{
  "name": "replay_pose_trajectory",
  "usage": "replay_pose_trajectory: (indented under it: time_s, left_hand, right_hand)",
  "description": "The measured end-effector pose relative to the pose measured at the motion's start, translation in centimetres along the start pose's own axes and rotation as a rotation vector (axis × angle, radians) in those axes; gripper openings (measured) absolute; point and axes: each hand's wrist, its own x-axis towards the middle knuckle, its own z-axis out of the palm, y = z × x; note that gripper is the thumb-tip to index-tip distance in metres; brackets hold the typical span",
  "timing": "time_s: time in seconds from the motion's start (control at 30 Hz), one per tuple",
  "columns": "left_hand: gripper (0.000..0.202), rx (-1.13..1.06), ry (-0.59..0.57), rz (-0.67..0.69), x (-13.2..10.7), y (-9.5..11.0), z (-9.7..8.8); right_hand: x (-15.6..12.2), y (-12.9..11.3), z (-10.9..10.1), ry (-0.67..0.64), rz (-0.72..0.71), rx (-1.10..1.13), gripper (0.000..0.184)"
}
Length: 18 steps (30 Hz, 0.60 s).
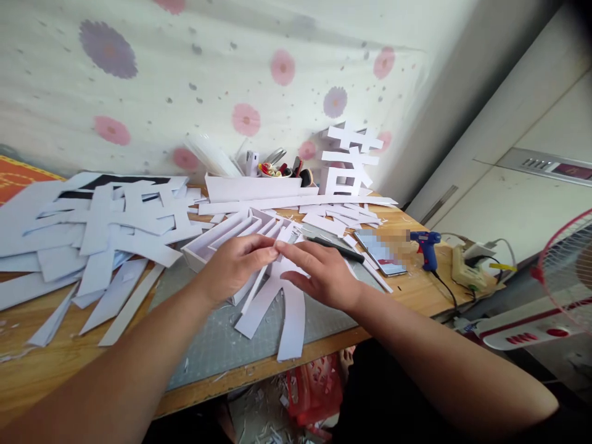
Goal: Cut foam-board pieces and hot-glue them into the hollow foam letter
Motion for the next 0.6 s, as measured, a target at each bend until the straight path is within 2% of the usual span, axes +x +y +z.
replay_pose_trajectory:
  time_s: [0.1,0.23,0.37,0.47,0.6]
  left_hand:
    - [0.038,0.185,-0.109,0.079,0.0,-0.2,0.1]
    - [0.043,0.354,-0.172,0.160,0.3,-0.4,-0.2]
    - [0.029,0.467,-0.254,0.120,0.4,-0.5,-0.8]
    - [0.020,0.574,-0.247,0.118,0.4,-0.7,-0.7]
    - [0.022,0.721,-0.182,0.115,0.2,-0.8,-0.1]
  right_hand:
    - [0.1,-0.4,0.4,0.025,0.048,0.082,0.038]
    - [-0.1,0.4,0.9,0.049,0.101,0.118,0.019]
    - [-0.5,0.7,1.7,-0.025,0.155,0.152,0.016]
    - [-0.8,0.7,2.7,-0.017,0.199,0.171,0.014]
    - [-1.1,0.6,4.2,-0.033,0.212,0.216,0.011]
